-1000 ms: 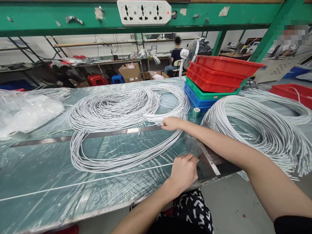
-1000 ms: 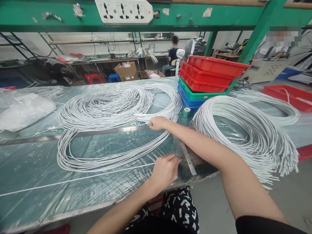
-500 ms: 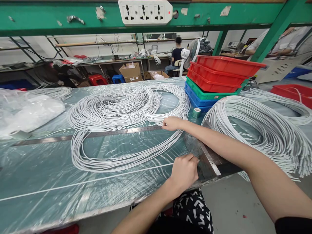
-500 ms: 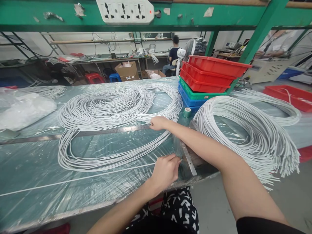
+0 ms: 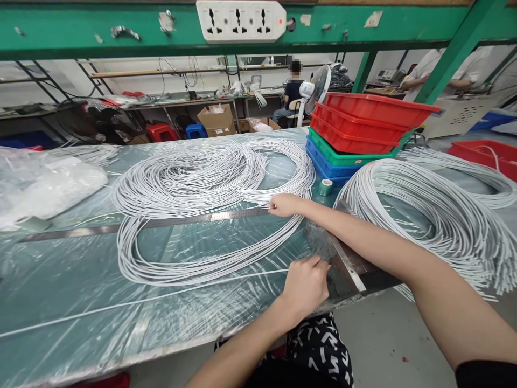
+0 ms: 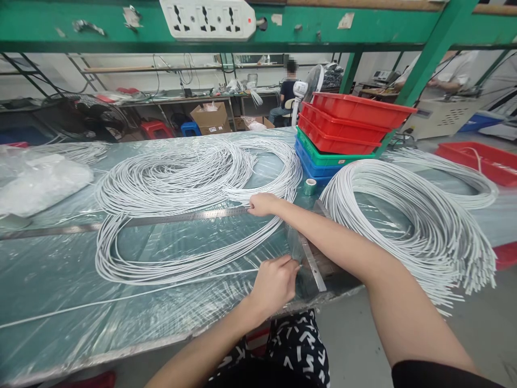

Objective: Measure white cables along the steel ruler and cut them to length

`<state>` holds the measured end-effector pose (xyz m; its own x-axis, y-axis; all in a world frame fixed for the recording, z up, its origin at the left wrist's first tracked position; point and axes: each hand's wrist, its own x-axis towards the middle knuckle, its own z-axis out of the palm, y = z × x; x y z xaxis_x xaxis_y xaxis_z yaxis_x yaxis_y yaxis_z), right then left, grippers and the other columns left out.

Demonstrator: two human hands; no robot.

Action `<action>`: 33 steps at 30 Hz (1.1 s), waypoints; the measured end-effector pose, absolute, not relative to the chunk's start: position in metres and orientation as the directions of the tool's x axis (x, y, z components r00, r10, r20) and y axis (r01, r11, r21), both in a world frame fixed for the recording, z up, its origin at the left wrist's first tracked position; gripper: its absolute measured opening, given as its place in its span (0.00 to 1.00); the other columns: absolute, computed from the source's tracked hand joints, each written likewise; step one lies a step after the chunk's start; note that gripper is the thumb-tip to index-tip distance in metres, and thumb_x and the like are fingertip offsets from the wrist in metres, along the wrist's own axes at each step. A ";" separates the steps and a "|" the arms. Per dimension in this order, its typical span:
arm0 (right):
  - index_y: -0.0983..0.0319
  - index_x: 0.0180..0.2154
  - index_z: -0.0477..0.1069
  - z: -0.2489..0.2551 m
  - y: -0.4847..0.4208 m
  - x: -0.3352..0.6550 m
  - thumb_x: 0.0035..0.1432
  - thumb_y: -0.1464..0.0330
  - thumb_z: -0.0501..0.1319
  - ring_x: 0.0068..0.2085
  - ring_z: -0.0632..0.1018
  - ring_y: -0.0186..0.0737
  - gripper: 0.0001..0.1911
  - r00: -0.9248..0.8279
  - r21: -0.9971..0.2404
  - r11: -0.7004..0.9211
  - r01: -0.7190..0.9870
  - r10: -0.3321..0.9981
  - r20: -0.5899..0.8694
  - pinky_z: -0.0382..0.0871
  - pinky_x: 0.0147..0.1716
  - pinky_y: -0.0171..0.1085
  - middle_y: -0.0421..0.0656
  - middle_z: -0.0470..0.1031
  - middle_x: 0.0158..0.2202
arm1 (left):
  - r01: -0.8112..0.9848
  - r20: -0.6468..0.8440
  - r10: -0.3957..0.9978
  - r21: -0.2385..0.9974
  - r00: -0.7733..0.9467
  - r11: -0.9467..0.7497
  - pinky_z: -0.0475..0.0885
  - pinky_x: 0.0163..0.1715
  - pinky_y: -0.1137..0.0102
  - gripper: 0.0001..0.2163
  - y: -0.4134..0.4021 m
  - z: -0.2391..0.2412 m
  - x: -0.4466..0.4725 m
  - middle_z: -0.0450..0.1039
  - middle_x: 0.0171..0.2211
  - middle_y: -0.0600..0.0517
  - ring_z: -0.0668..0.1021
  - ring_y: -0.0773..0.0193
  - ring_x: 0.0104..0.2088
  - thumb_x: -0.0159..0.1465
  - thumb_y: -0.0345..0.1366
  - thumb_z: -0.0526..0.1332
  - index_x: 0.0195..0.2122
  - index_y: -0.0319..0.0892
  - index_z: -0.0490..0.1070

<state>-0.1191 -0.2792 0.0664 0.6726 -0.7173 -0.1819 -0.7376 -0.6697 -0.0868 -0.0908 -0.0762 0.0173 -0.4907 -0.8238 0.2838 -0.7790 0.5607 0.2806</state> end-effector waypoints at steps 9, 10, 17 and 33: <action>0.63 0.37 0.78 0.064 -0.274 -0.124 0.62 0.65 0.58 0.35 0.75 0.38 0.12 0.761 -0.196 -0.736 -0.648 -0.617 -0.198 0.59 0.31 0.33 0.45 0.79 0.35 | -0.673 0.353 -0.794 0.423 -0.494 0.607 0.65 0.28 0.71 0.10 -0.078 0.016 -0.075 0.72 0.31 0.54 0.75 0.66 0.30 0.70 0.32 0.52 0.36 0.41 0.72; 0.64 0.37 0.78 0.066 -0.271 -0.125 0.62 0.65 0.58 0.33 0.75 0.37 0.11 0.775 -0.251 -0.734 -0.632 -0.594 -0.214 0.60 0.31 0.32 0.44 0.78 0.34 | -0.651 0.400 -0.785 0.441 -0.474 0.618 0.65 0.28 0.72 0.10 -0.078 0.018 -0.073 0.73 0.31 0.54 0.75 0.67 0.31 0.71 0.32 0.51 0.38 0.41 0.72; 0.67 0.37 0.76 0.095 -0.213 -0.105 0.64 0.47 0.52 0.23 0.66 0.31 0.30 0.828 -0.706 -0.509 -0.492 -0.022 -0.560 0.59 0.23 0.32 0.40 0.68 0.25 | -0.616 0.672 -0.649 0.352 -0.357 0.704 0.70 0.30 0.73 0.13 -0.077 0.047 -0.064 0.74 0.29 0.51 0.76 0.68 0.29 0.70 0.36 0.49 0.35 0.38 0.72; 0.61 0.34 0.68 0.127 -0.114 -0.140 0.60 0.44 0.55 0.21 0.63 0.30 0.26 0.748 -0.739 -0.137 -0.659 -0.015 -0.664 0.60 0.21 0.30 0.36 0.61 0.21 | -0.956 0.801 -0.599 0.176 0.000 0.235 0.59 0.66 0.52 0.25 0.032 -0.004 0.061 0.69 0.57 0.44 0.66 0.56 0.62 0.66 0.32 0.55 0.64 0.38 0.55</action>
<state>-0.1400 -0.1137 0.1268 0.7476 -0.0152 -0.6640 -0.6594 -0.1367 -0.7393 0.0614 0.0316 -0.0041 0.0004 -0.5987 0.8010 -0.9559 0.2350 0.1761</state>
